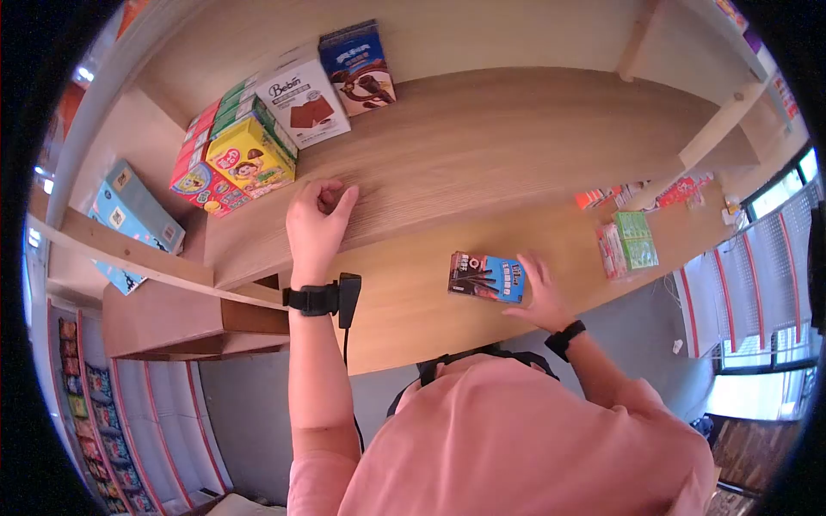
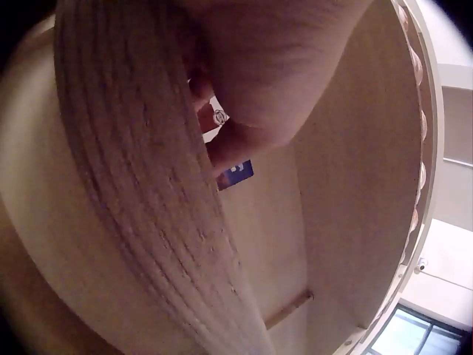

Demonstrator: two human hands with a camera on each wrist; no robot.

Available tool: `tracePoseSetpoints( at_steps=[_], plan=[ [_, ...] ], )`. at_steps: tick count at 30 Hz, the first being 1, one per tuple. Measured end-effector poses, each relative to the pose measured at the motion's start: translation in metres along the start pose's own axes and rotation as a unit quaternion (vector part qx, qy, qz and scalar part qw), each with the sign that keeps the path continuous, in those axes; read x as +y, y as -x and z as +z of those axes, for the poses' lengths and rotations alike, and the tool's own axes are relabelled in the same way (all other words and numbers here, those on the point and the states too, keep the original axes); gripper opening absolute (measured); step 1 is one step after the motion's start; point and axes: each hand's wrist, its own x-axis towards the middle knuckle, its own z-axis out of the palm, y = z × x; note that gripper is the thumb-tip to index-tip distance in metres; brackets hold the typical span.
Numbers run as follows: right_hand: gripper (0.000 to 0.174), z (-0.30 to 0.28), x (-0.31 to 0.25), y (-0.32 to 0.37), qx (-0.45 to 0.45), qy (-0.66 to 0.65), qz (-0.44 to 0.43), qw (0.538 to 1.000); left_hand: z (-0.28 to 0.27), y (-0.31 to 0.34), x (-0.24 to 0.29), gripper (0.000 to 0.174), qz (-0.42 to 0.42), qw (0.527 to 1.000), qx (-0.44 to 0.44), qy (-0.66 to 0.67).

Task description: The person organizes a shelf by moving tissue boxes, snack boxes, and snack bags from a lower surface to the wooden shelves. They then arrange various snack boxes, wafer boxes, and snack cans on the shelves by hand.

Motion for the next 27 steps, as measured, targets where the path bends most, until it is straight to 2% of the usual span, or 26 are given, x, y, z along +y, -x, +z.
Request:
tracePoseSetpoints(
  at_steps=[4, 6, 10, 12, 16, 19, 23, 25, 27],
  plan=[
    [0.094, 0.022, 0.016, -0.011, 0.048, -0.091, -0.021, 0.995, 0.000, 0.001, -0.001, 0.026, 0.027, 0.999, 0.007, 0.017],
    [0.099, 0.027, 0.025, -0.016, -0.022, -0.116, -0.023, 0.993, -0.001, 0.001, 0.000, 0.026, 0.019, 1.000, -0.003, 0.014],
    [0.098, 0.033, 0.038, -0.018, -0.017, -0.101, -0.059, 0.993, -0.002, 0.000, -0.003, 0.026, 0.022, 1.000, -0.009, 0.012],
    [0.096, 0.035, 0.041, -0.018, 0.001, -0.046, -0.099, 0.994, -0.002, 0.002, -0.003, 0.026, 0.026, 1.000, -0.006, 0.015],
    [0.095, 0.035, 0.038, -0.022, 0.014, -0.050, -0.099, 0.994, -0.003, 0.001, -0.005, 0.026, 0.019, 1.000, -0.014, 0.001],
    [0.088, 0.029, 0.033, -0.024, -0.019, -0.105, -0.069, 0.992, -0.002, 0.002, -0.004, 0.026, 0.028, 1.000, -0.006, 0.007],
    [0.075, 0.005, 0.010, -0.025, -0.015, -0.083, -0.121, 0.989, -0.001, 0.009, 0.002, 0.025, 0.015, 1.000, -0.007, 0.017],
    [0.072, -0.017, -0.007, -0.027, -0.005, -0.054, -0.149, 0.987, 0.005, 0.026, 0.021, 0.027, 0.000, 0.990, -0.015, 0.139],
    [0.073, -0.029, -0.020, -0.024, -0.022, -0.037, -0.194, 0.980, 0.012, 0.050, 0.048, 0.032, 0.125, 0.979, -0.090, 0.137]
  ],
)
